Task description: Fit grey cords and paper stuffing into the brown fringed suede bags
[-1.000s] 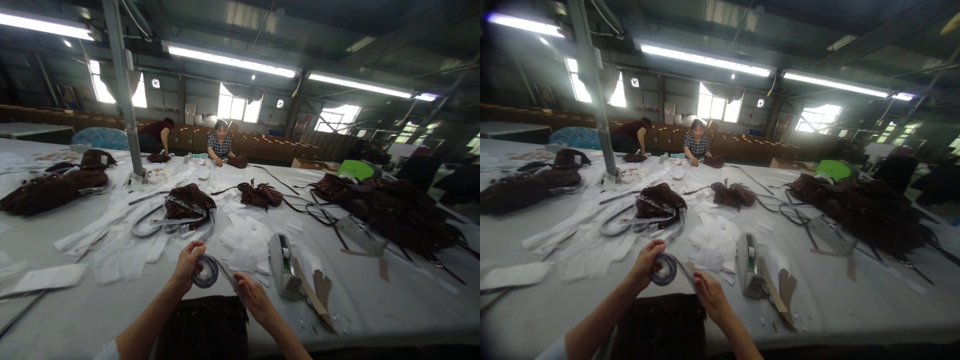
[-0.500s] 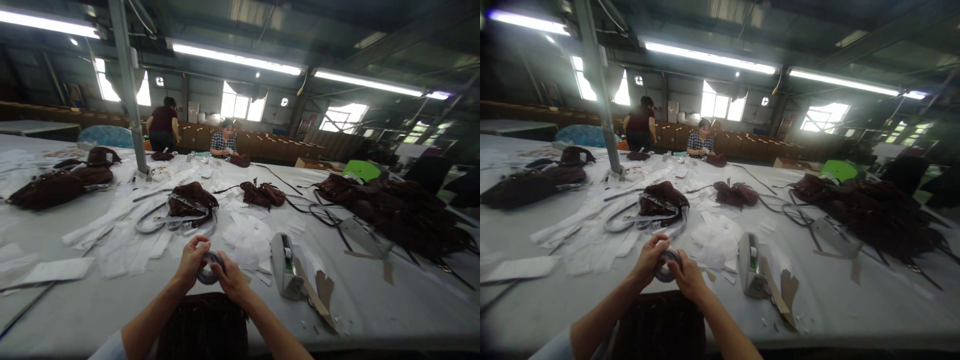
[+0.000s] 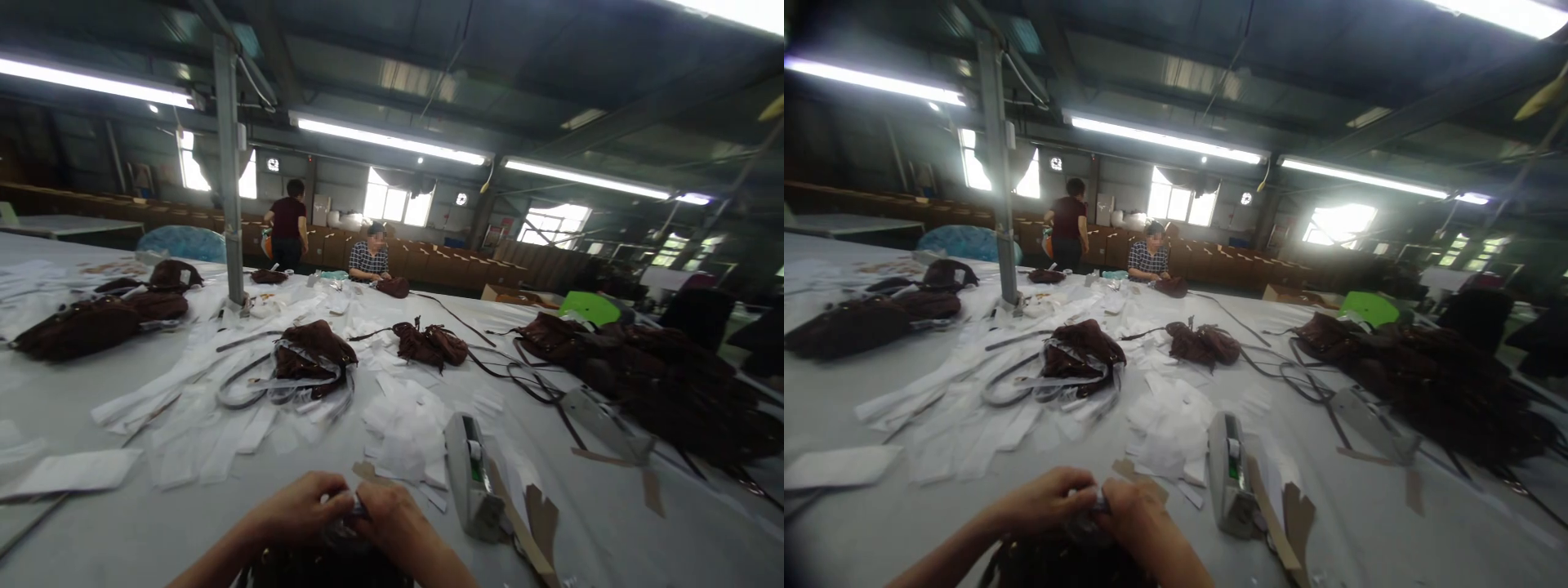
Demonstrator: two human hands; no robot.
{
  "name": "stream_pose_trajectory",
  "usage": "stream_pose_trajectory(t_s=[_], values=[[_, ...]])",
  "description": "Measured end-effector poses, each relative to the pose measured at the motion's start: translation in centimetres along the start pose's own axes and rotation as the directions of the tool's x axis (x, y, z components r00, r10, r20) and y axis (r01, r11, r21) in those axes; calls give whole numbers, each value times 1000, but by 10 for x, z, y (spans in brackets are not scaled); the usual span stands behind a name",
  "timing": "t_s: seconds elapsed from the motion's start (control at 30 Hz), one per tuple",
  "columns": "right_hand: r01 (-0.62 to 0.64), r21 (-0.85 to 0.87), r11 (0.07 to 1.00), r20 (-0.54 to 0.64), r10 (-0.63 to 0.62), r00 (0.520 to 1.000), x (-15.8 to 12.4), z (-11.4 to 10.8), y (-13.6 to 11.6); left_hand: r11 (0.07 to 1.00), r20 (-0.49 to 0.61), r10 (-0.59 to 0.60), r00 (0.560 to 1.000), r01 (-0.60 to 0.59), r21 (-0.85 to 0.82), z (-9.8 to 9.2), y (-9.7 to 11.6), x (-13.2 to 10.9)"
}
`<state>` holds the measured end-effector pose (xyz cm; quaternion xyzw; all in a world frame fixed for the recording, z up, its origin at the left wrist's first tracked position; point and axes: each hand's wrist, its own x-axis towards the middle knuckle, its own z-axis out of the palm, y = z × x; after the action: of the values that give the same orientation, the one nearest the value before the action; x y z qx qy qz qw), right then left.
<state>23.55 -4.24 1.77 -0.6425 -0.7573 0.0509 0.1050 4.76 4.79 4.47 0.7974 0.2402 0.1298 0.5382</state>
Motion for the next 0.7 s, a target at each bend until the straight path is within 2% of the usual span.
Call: stream_pose_trajectory(t_s=[0.1,0.23,0.3,0.47,0.57,0.7], values=[[86,-134,987,-22,-89,996,1,10,-4,1000,50,-29,998,29,-7,-3,1,-8],[139,-171,975,-15,-144,989,2,12,-5,948,178,-177,968,216,-235,3,-3,-10],[155,-195,968,-5,-159,987,0,8,-6,907,224,-203,953,269,-323,10,-6,-10],[145,-160,976,-42,-154,987,-7,0,-16,836,209,-217,954,292,-465,27,-19,-6],[136,-102,986,-95,-145,985,-9,4,-21,790,196,-224,955,295,-537,31,-27,-5],[109,-84,990,-180,-123,976,-14,13,-24,744,231,-239,943,331,-580,31,-29,-9]])
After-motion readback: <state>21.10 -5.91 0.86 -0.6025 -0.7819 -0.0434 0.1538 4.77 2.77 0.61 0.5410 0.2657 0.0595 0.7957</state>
